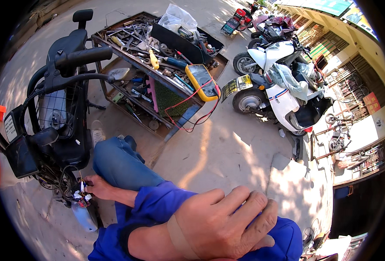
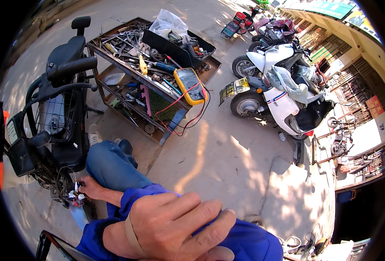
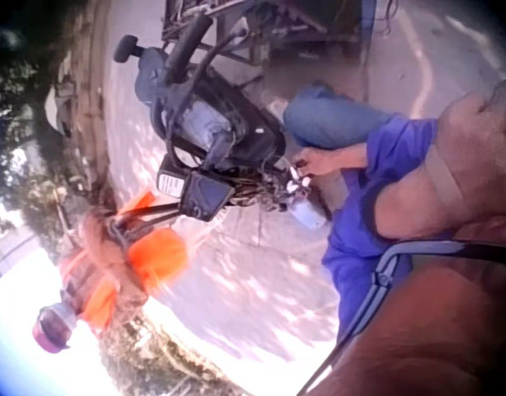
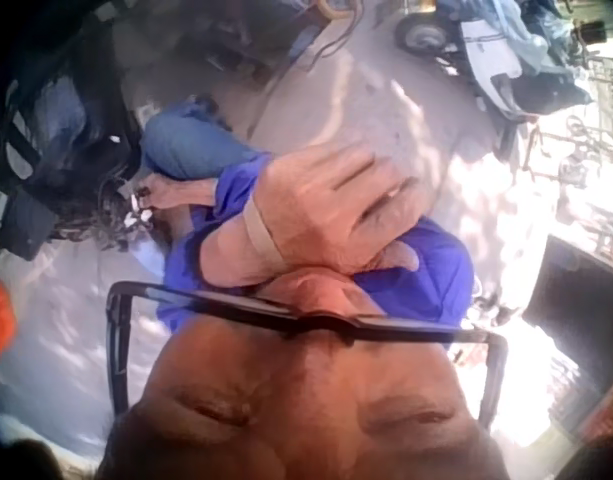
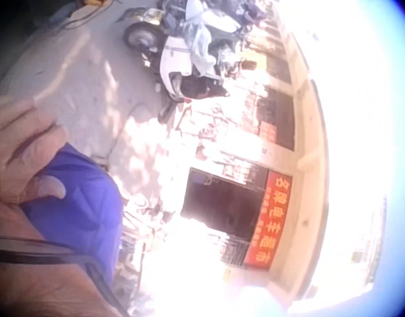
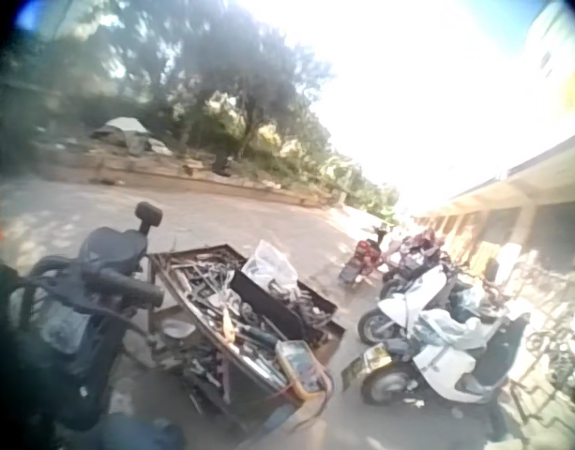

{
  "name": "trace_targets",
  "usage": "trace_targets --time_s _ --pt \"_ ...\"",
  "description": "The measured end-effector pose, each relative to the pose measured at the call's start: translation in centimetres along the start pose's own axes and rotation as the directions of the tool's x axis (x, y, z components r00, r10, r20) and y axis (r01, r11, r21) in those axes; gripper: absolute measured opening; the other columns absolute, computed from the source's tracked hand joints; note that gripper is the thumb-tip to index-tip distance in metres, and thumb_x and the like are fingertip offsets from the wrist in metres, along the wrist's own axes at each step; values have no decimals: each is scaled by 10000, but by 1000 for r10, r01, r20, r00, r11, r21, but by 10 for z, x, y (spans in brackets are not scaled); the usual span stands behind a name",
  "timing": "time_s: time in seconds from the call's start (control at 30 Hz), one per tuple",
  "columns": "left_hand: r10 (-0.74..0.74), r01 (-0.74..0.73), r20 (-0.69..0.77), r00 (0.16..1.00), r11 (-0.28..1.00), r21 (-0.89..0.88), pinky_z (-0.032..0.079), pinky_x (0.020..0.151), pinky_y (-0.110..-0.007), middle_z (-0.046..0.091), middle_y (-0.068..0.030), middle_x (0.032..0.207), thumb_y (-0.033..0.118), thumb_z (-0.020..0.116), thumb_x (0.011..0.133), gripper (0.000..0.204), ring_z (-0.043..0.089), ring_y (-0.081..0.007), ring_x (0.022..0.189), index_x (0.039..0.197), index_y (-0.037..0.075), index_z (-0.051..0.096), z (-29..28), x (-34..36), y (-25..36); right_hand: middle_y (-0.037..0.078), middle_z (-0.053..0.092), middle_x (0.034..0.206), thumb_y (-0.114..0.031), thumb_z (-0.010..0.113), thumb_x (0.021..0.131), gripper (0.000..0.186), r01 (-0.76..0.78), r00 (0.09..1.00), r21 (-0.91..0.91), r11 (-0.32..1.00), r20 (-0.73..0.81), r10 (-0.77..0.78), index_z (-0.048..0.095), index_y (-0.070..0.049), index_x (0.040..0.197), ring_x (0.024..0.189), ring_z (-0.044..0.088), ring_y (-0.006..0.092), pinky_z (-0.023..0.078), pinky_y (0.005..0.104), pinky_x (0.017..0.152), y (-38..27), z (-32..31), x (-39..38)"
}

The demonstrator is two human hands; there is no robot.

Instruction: The person sits on the ground and repairs the wiring of a scooter. They handle a bundle of wires, disconnecting and reconnecting white plastic connectors, and manipulating the wire harness near the scooter's seat and handlebars.

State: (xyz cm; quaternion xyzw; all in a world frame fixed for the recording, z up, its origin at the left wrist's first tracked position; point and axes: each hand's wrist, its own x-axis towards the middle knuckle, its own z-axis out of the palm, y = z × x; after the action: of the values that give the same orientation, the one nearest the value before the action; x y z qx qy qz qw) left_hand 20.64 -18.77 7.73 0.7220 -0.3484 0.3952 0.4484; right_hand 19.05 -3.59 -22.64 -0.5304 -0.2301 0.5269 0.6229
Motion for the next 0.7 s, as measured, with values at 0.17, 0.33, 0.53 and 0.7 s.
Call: trace_targets --time_s 0.17,0.33,0.53,0.7 --pt "-140 160 163 977 980 -116 527 624 -312 639 -62 968 534 668 860 505 652 -231 810 1086 82 660 -21 -4 6 67 699 941 1 591 942 310 5 1000 7 1000 -17 -5 627 23 1249 758 644 117 541 278 633 -1 -3 1" --pt "-185 209 221 957 974 -88 525 617 -330 658 -82 999 538 703 827 563 666 -255 804 1135 68 663 -34 -11 9 69 700 947 1 590 945 308 15 1000 2 1000 -11 -15 625 26 1250 764 645 117 543 277 638 -5 -2 2" --pt "-151 161 225 963 987 -28 521 608 -330 662 -91 996 526 696 843 553 663 -256 774 1136 59 661 -38 -14 8 71 701 954 1 588 948 307 19 1000 -14 1000 -11 -19 621 28 1252 771 647 118 546 276 644 -7 -5 1" --pt "-153 161 221 963 987 -19 495 592 -295 627 -65 932 482 683 869 479 629 -214 766 1103 64 665 -26 6 11 73 702 960 1 586 950 306 17 999 -14 1000 -29 -17 619 31 1253 777 649 118 548 276 649 -3 -8 -1"
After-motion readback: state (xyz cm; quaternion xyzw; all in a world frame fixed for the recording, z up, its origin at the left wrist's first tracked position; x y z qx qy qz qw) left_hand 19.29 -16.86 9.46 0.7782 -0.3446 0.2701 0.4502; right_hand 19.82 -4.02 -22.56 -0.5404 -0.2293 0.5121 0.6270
